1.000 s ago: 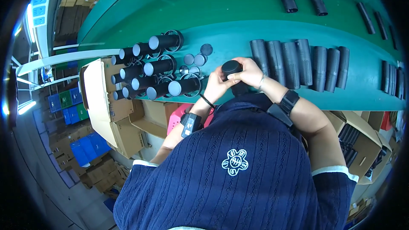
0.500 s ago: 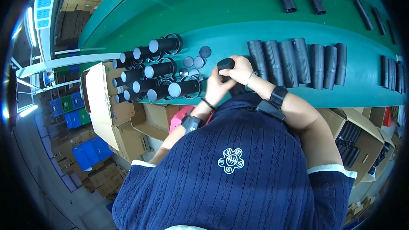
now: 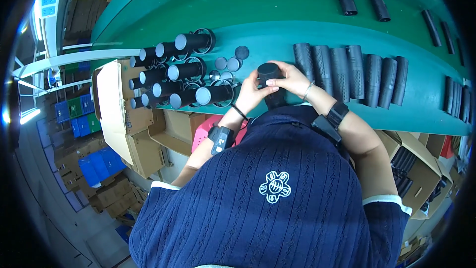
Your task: The person picks up black cylinders from a conveyor belt, presses caps onto their ends, and places them back down. They then gather several of the capped cylinders and arrange them inside a cardboard box.
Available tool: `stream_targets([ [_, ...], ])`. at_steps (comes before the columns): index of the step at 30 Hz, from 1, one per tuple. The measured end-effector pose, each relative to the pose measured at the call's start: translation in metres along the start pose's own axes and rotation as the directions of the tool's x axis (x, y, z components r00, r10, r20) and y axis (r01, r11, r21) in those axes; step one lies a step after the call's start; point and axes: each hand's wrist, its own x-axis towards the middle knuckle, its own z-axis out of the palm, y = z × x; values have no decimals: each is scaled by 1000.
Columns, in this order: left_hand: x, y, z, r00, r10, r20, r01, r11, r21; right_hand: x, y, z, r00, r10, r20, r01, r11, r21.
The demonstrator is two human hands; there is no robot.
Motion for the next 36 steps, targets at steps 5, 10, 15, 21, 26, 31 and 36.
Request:
stream_targets([
  [5,7,-8,8,997,22,-70,-27,997,-69,16,17,-8,986,-66,-155,39,984,-172],
  [10,18,-19,-23,952,0,305,139,890,-433,7,-8,-6,996,80,-30,-83,992,-100],
  [15,-6,-10,-13,1000,-2,31,5,994,-109,-1,-3,-11,997,18,-71,-30,984,-176],
  [21,-13,-2,8,975,134,-178,-95,973,211,1,-14,10,999,33,5,-32,986,-161],
  [26,-20,28,11,967,115,-227,-37,946,323,0,-9,9,1000,10,-14,-12,990,-139],
  [31,-17,13,18,927,193,-323,-138,973,185,2,0,16,987,-99,-126,48,934,-354],
  [36,-12,9,18,934,237,-269,-155,943,294,-2,-5,13,970,-200,-137,88,817,-570],
])
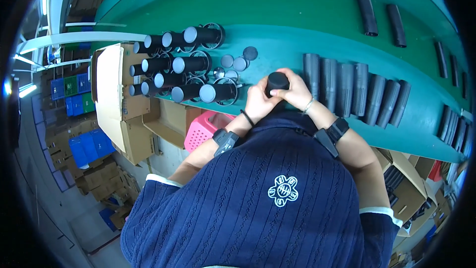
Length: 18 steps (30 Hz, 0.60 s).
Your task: The person picks up black cylinders from a conveyor belt, presses caps onto their ends, and places them back down. They then gather several of the capped cylinders and arrange them inside a cardboard box.
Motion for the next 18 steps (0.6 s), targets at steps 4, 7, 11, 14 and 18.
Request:
stream_targets([
  [4,2,-15,-9,982,-42,186,123,884,-451,-4,6,-6,975,124,184,-199,853,482],
  [7,6,-9,-19,982,47,184,-28,994,-103,2,6,-6,974,101,201,-178,895,410],
  [11,0,-20,-11,997,22,77,-14,995,-100,3,8,7,992,53,116,-84,957,278],
  [14,27,-18,-8,999,-39,28,41,997,-67,32,16,4,999,46,-22,-43,992,122],
  [18,28,-25,-26,881,-160,445,400,754,-522,20,19,-6,973,147,177,-206,900,383],
])
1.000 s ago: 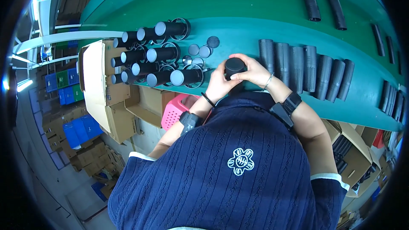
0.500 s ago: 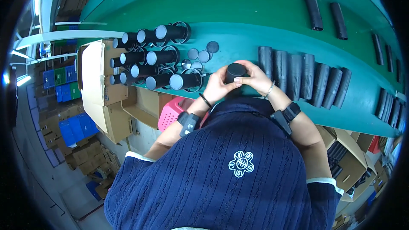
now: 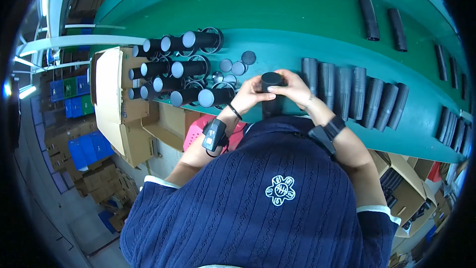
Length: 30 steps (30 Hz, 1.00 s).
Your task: The person picks up black cylinders from a conveyor belt, presses caps onto their ends, and places them back down. They then gather several of the capped cylinders and arrange them inside a cardboard box.
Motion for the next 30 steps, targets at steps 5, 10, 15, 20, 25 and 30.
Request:
stream_targets([
  [5,-1,-3,6,998,-21,-61,28,992,122,-2,-3,-2,1000,20,-4,-20,991,136],
  [10,-6,-13,3,994,75,-85,-37,923,383,-3,-4,14,997,56,57,-66,979,193],
  [15,-12,-2,19,951,186,-246,-11,817,576,0,5,19,996,-14,-92,18,999,35],
  [20,-2,-11,0,997,42,-57,-32,987,158,-2,2,10,1000,-27,8,27,998,56],
  [25,-15,-5,30,953,281,-114,-160,786,597,-22,-10,7,995,-104,-9,102,990,-99],
  [30,-27,-3,0,999,34,41,-31,997,-73,-30,-20,-4,995,51,91,-45,996,-74],
])
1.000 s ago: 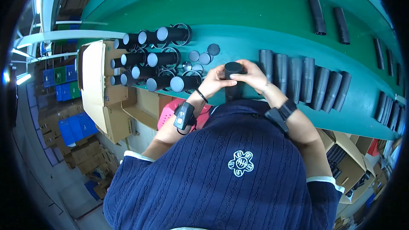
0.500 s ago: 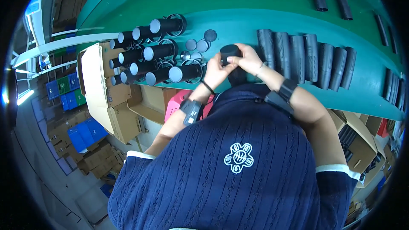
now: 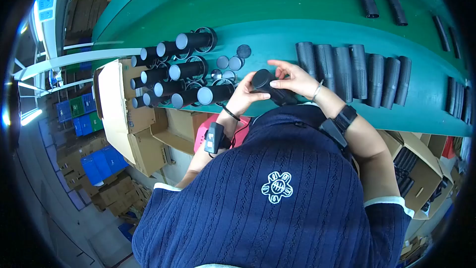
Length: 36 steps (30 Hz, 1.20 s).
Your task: The person picks up black cylinders from a conveyor belt, presses caps onto their ends, and places them back down. They then gather several of the capped cylinders and arrange them inside a cardboard box.
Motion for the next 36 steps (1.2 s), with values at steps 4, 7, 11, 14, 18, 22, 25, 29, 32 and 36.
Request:
stream_targets([
  [4,-4,-5,5,1000,-8,-29,9,999,33,7,15,6,990,-139,-19,138,989,-55],
  [7,0,-21,18,982,114,-154,-107,993,48,3,2,7,985,-167,-29,164,983,-82],
  [11,3,-15,38,958,272,-86,-253,949,189,-7,-6,8,984,-173,34,171,984,42],
  [14,7,-17,45,960,247,-131,-188,918,350,-11,1,8,985,-163,-63,159,985,-70],
  [18,9,-21,48,919,328,-220,-218,885,411,-13,1,21,901,-398,-173,263,818,-511],
  [22,17,-9,43,969,208,-130,-112,847,520,-8,25,3,951,-238,-198,214,968,-134],
  [25,6,-2,38,975,224,5,-211,913,350,-29,-7,4,989,-146,-22,145,989,-13],
  [29,-1,29,35,911,389,136,-408,801,438,-38,-34,7,966,-257,26,257,966,-35],
  [32,-1,35,30,886,436,156,-448,723,525,-34,-39,10,938,-345,29,346,929,-128],
  [36,4,51,37,841,529,114,-482,638,600,-33,-60,6,929,-370,7,364,909,-203],
])
